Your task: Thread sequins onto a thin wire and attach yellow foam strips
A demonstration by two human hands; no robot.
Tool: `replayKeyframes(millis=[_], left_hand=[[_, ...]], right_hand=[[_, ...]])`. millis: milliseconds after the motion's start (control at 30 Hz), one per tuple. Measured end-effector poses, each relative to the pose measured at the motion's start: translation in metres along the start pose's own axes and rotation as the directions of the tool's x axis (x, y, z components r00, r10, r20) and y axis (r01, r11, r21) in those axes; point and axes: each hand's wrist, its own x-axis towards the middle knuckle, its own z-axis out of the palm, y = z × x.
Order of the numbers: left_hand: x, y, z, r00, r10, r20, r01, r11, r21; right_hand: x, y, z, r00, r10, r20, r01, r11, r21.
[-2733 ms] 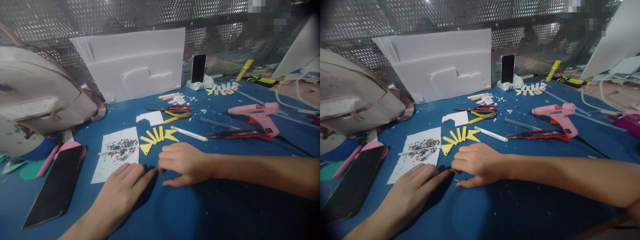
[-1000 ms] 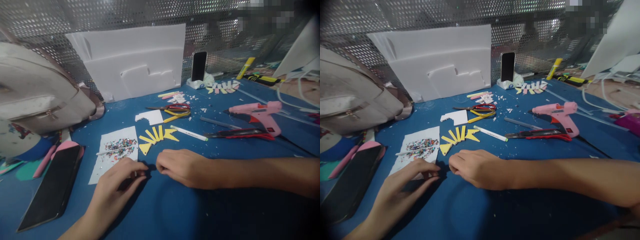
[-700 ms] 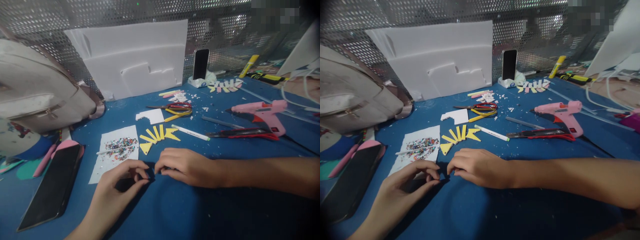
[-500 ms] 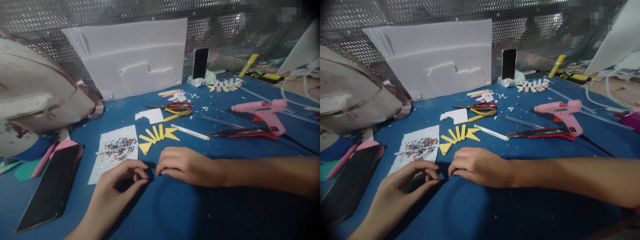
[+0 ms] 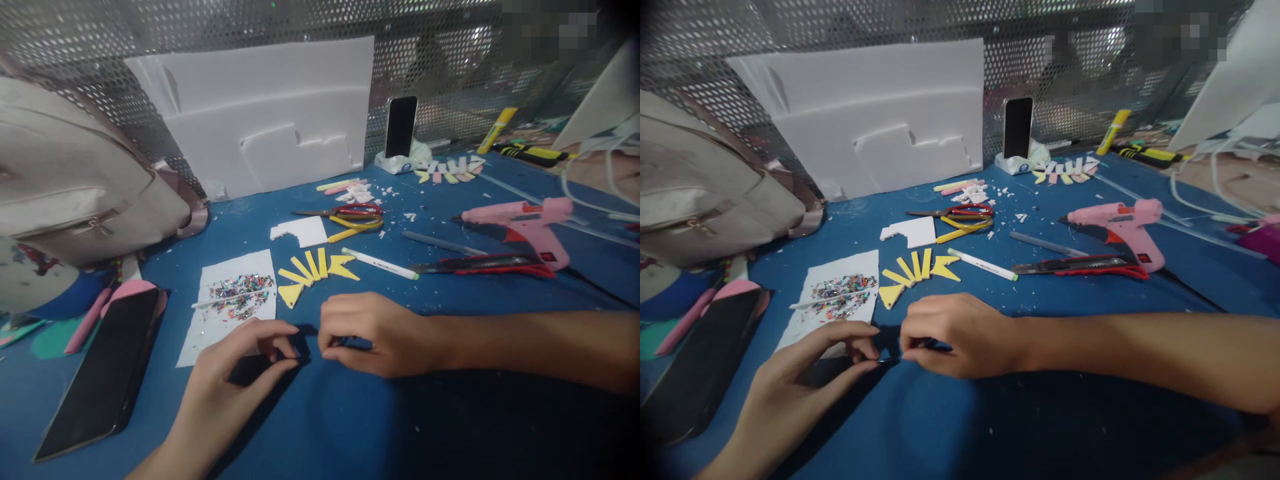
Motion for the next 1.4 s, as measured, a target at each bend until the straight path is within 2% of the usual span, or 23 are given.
replayKeyframes(millis=[433,700,1400], left_hand=[[-0.0015,-0.0012,0.0001,0.997,0.071,-0.009,-0.071,0.997,-0.007],[-0.0018,-0.0009,0.0001,0.99,0.142,0.004,-0.142,0.988,0.051],[-0.0002,0.0023,-0.0015,0.984,0.178,0.031,-0.18,0.98,0.089]], right_hand=[[0.0004,-0.0045,-0.0031,0.999,-0.011,-0.03,0.011,1.0,0.0],[0.0,-0.0034,-0.0024,0.999,-0.022,-0.024,0.022,1.0,-0.001],[0.0001,-0.0029,-0.0013,0.999,-0.025,-0.022,0.024,0.999,-0.021]])
